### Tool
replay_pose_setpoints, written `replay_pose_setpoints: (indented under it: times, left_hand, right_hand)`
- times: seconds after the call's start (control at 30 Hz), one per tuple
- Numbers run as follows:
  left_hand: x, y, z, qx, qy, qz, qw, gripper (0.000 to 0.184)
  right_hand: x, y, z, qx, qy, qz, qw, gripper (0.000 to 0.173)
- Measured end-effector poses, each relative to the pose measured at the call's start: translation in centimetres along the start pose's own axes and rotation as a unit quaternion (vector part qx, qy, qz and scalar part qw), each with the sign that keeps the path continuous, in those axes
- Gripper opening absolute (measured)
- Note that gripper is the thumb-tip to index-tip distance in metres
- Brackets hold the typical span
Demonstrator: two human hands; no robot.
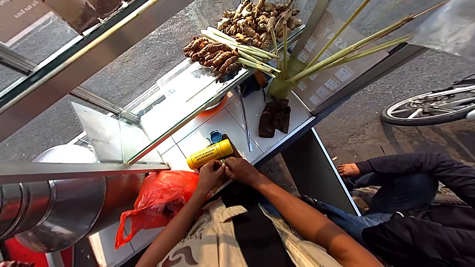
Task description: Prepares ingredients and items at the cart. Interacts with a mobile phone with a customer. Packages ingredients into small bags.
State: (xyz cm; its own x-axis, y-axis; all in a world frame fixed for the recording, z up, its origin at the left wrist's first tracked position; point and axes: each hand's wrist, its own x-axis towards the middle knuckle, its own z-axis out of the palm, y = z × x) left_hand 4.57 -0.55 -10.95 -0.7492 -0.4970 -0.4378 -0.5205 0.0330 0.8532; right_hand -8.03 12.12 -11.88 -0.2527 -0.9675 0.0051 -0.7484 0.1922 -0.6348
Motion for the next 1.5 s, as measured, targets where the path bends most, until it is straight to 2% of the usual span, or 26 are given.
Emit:
replay_pose_setpoints:
  times: [0.23,0.4,0.57,0.77,1.1,1.5]
  left_hand:
    - [-0.2,-0.1,0.4,0.040,0.026,0.036,0.998,0.020]
    - [0.1,-1.1,-0.3,0.067,0.058,0.052,0.995,0.017]
    - [-1.1,-0.7,-0.4,0.009,0.065,0.082,0.994,0.016]
    - [-1.1,-0.7,-0.6,0.046,0.043,0.112,0.992,0.018]
    - [-0.4,-0.2,-0.4,0.111,0.022,0.076,0.991,0.020]
    - [-0.3,0.0,-0.4,0.150,-0.002,0.036,0.988,0.022]
  right_hand:
    - [-0.1,-0.3,0.2,0.025,-0.026,0.030,0.999,0.028]
    - [-0.3,-1.2,0.4,0.038,-0.007,0.017,0.999,0.027]
    - [-0.2,-0.8,0.1,0.038,0.021,0.034,0.998,0.029]
    - [-0.1,-0.6,0.1,0.019,0.026,0.034,0.999,0.029]
    - [-0.1,-0.8,0.5,0.003,0.002,0.021,1.000,0.029]
    - [-0.9,-0.5,1.6,-0.013,0.054,-0.018,0.998,0.026]
